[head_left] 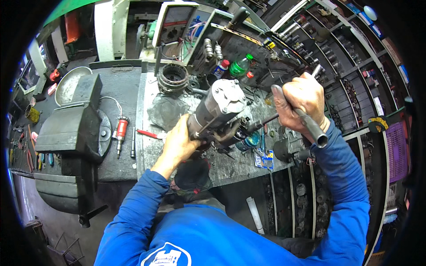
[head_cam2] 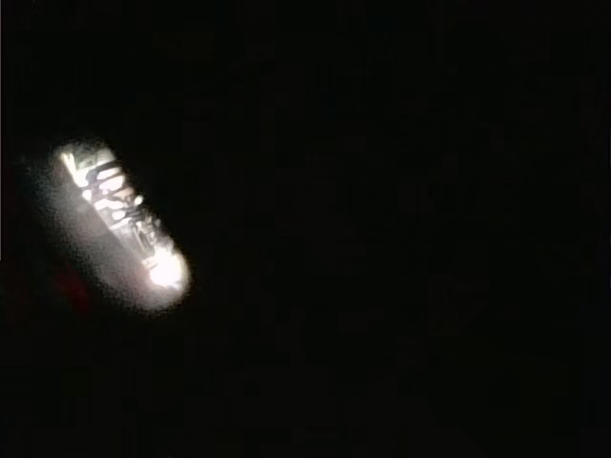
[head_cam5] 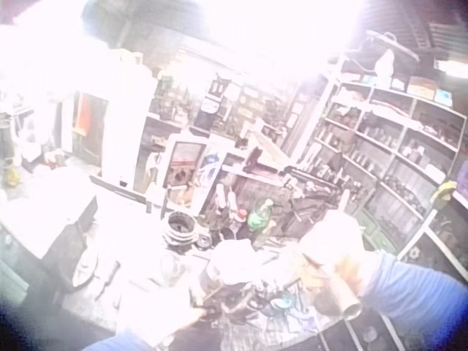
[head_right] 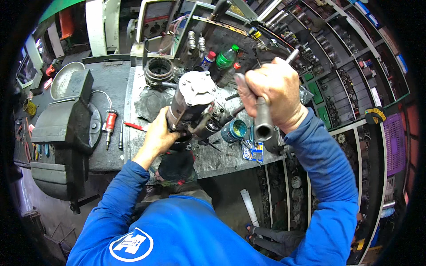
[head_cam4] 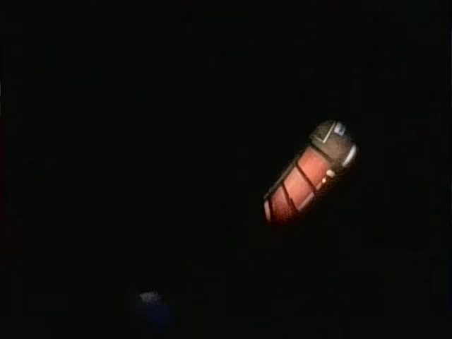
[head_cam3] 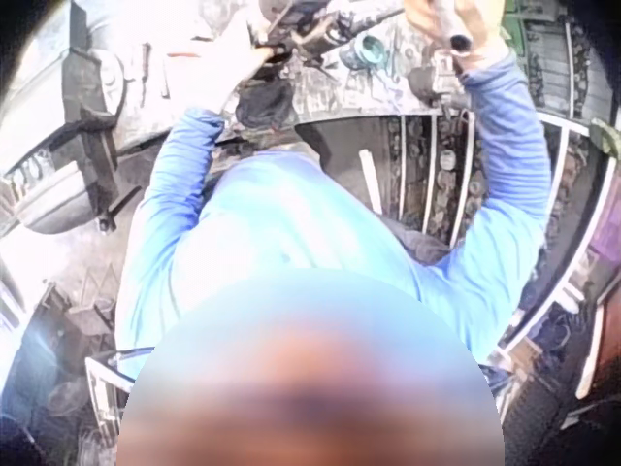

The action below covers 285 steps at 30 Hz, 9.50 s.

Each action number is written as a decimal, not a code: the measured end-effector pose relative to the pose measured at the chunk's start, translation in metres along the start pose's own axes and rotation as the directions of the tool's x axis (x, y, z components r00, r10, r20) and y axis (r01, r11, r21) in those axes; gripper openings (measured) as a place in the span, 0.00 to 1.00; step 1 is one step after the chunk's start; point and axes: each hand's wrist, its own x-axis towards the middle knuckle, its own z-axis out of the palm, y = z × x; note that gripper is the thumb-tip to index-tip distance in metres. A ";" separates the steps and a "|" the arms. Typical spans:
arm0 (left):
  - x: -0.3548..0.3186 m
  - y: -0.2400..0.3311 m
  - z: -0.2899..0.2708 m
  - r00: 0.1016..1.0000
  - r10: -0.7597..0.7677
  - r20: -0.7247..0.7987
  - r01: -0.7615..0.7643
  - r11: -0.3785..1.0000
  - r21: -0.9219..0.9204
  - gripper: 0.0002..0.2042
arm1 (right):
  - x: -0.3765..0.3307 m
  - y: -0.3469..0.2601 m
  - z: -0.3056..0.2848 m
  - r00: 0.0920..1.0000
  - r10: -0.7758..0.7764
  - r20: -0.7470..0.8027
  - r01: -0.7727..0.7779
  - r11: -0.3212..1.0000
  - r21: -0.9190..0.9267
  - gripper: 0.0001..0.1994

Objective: The person assembles a cylindrical mechanical component on a workbench. They use a T-handle wrench to tighten bolts, a hammer to tap parts into place, and a cordless impact driver to secure fasteners. The person also wipes the component with a cloth and handles small parts like bolts and a rubber seal.

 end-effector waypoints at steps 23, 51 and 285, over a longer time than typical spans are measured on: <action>-0.070 0.029 -0.037 0.988 0.108 -0.106 -0.101 0.992 0.071 0.46 | -0.397 0.019 0.264 -0.294 0.682 0.669 -0.705 -0.628 0.330 0.27; 0.034 0.043 -0.042 0.994 0.068 0.087 -0.025 0.902 -0.430 0.54 | -0.118 -0.114 0.187 0.733 0.650 0.200 -0.389 0.159 0.907 0.33; -0.040 -0.170 -0.125 0.848 -0.495 -0.189 0.525 0.739 0.421 0.29 | -0.202 -0.407 0.096 0.356 0.391 0.849 -0.916 0.324 0.235 0.21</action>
